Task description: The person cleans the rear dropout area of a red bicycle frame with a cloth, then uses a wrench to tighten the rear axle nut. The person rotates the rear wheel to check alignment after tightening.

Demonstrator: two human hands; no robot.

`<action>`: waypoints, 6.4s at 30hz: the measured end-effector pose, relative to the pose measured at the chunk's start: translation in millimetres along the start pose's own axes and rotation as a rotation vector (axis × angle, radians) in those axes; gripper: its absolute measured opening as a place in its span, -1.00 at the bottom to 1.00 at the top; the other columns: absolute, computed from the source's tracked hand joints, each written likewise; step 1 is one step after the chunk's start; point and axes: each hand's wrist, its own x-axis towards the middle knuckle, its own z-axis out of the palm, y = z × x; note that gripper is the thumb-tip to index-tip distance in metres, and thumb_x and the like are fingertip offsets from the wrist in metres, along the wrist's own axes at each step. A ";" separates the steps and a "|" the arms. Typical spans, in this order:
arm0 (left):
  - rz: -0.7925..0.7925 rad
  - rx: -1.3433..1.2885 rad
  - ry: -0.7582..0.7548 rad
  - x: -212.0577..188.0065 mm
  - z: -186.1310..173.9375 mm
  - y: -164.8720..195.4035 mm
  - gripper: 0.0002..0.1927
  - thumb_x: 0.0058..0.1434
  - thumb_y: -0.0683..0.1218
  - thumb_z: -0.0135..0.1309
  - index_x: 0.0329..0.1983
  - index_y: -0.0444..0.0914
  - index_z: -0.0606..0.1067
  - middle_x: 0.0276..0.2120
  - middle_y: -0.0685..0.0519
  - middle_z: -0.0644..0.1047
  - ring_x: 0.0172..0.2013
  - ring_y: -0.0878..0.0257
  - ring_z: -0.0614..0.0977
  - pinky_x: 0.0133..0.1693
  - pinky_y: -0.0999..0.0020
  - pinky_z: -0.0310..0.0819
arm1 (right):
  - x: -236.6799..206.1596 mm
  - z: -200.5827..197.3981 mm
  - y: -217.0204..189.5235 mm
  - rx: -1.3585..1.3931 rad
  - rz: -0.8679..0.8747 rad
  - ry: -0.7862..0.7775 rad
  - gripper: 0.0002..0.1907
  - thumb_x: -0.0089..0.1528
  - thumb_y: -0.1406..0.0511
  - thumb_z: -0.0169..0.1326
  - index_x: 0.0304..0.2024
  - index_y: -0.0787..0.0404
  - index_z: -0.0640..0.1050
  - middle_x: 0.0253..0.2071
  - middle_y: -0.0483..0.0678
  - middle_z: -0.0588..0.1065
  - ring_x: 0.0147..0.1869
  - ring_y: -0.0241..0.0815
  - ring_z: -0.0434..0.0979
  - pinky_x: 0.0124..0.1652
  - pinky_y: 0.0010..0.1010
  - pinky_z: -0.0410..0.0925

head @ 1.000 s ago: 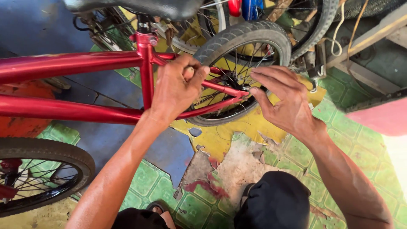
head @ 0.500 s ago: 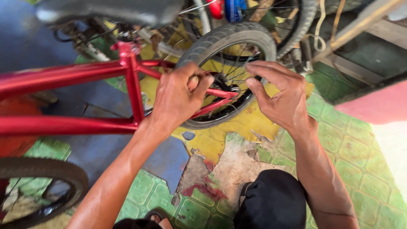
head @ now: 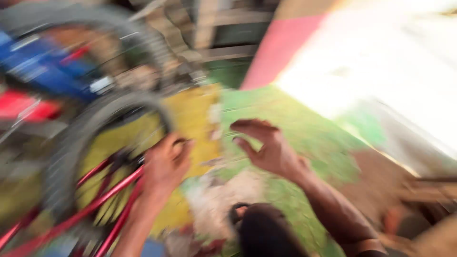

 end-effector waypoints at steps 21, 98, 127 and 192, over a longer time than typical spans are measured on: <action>-0.123 0.037 -0.565 87.3 92.5 310.9 -0.62 0.25 0.10 0.31 -0.17 -0.32 0.61 -0.58 -0.06 0.54 -0.53 0.26 0.51 -0.42 0.29 0.40 | -147.7 -426.6 -66.2 -0.389 0.872 0.333 -0.82 0.21 0.39 0.23 -0.13 0.29 0.64 -0.07 0.11 0.63 -0.01 0.07 0.68 -0.03 -0.25 0.51; -0.307 0.309 -1.368 -252.0 441.1 882.5 -0.62 0.17 0.02 0.28 -0.16 -0.40 0.58 -0.63 0.03 0.53 -0.62 0.34 0.51 -0.56 0.39 0.39 | -883.0 -920.4 -272.5 -0.808 2.069 0.719 -0.61 0.19 0.39 0.12 0.09 0.11 0.61 0.07 0.22 0.52 0.07 0.33 0.53 -0.01 0.03 0.41; -0.290 0.484 -1.299 -219.6 424.7 853.0 -0.55 0.13 0.11 0.29 -0.14 -0.36 0.62 -0.63 0.01 0.53 -0.62 0.27 0.55 -0.51 0.32 0.47 | -871.2 -939.7 -248.7 -0.968 1.721 0.323 -0.87 0.26 0.37 0.17 -0.13 0.18 0.58 -0.04 0.02 0.57 0.22 0.07 0.45 0.15 0.04 0.30; -1.195 -0.087 0.143 -111.4 -143.2 320.2 -0.42 0.11 0.27 0.29 -0.50 -0.34 0.46 -0.58 -0.09 0.50 -0.56 0.21 0.50 -0.42 0.17 0.51 | 106.9 -221.2 -106.6 0.531 0.637 -0.882 -0.63 0.49 0.22 -0.12 -0.13 0.29 0.65 -0.47 0.02 0.63 -0.48 -0.18 0.67 -0.35 -0.34 0.51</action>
